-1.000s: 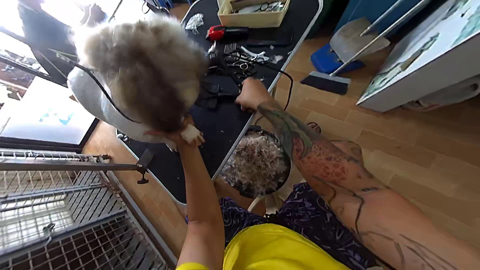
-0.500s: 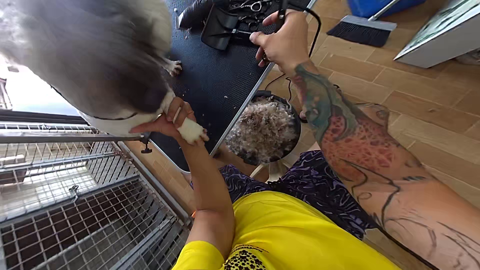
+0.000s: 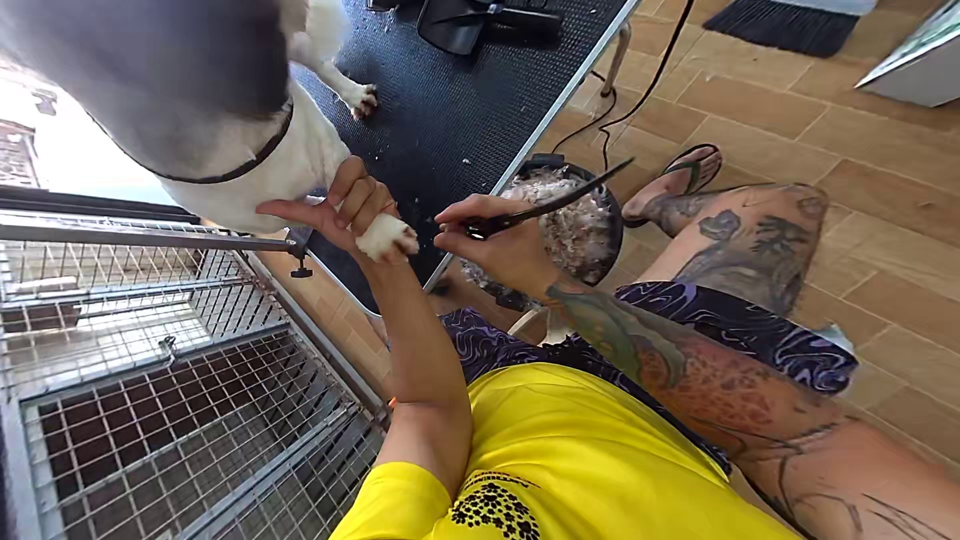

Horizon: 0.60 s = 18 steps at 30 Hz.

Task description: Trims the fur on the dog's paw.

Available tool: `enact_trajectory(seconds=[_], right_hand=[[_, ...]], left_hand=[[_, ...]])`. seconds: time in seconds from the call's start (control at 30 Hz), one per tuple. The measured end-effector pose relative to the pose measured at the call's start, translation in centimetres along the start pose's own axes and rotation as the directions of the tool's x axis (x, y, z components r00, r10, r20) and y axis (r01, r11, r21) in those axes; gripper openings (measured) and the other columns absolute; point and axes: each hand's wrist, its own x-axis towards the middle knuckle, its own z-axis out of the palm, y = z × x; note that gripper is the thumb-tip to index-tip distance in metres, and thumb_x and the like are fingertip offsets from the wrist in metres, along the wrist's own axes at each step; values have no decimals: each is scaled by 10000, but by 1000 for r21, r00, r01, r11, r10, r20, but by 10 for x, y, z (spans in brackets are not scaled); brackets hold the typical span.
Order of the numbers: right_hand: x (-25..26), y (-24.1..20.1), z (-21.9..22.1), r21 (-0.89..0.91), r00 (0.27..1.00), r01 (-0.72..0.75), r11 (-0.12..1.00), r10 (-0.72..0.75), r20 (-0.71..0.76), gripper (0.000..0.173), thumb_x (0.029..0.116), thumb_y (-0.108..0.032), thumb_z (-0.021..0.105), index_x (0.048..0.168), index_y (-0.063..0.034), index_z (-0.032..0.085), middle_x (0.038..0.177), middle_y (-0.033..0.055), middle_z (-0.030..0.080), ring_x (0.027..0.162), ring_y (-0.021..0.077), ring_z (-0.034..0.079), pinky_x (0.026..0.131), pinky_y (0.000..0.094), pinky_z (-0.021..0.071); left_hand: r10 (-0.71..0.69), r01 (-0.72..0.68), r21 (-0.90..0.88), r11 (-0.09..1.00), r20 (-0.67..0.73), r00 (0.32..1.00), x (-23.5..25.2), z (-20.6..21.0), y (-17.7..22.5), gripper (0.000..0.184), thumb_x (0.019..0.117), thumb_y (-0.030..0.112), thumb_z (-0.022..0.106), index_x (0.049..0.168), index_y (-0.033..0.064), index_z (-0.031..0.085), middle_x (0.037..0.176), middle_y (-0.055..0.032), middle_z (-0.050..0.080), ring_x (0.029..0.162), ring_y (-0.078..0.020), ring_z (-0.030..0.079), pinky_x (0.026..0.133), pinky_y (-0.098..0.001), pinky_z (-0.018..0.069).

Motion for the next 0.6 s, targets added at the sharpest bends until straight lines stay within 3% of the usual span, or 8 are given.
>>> enact_trajectory(seconds=[0.13,0.27,0.37,0.5,0.6], right_hand=[[10,9,16,-150,986,164,975,-156,66,355,789,-64,850,1130,-32,757,1017,62,705,777,80,624,644,216,552],[18,10,21,-185,937,339,922,-315,150,287,850,-57,795,1136,-32,778,1062,106,703,807,71,626,638,188,534],[20,6,20,-163,891,437,884,-402,209,203,892,-17,735,1088,2,782,1074,146,720,946,134,689,787,241,598],[20,1,22,-165,893,437,884,-403,203,195,870,8,694,1041,20,786,1060,150,738,950,150,711,814,271,615],[23,-4,21,-182,903,414,892,-377,208,170,882,-11,673,998,8,797,1017,138,750,906,137,716,778,265,612]], left_hand=[[-112,114,-80,990,23,993,-7,-4,6,1016,650,1035,321,789,64,588,496,52,412,379,-14,371,390,-166,320],[-197,207,-120,971,93,976,-7,-12,11,989,603,1034,403,764,72,568,487,41,402,392,-36,388,415,-196,356],[-161,166,-138,976,48,986,-8,-11,7,983,612,1034,375,747,78,560,472,51,377,369,-22,351,388,-181,313],[-202,210,-146,967,70,977,-10,-20,14,965,589,1024,435,750,81,560,494,47,381,396,-31,358,414,-197,327],[-233,242,-110,964,86,969,-9,-18,15,976,564,1037,432,737,84,555,483,40,374,395,-47,368,415,-215,338]])
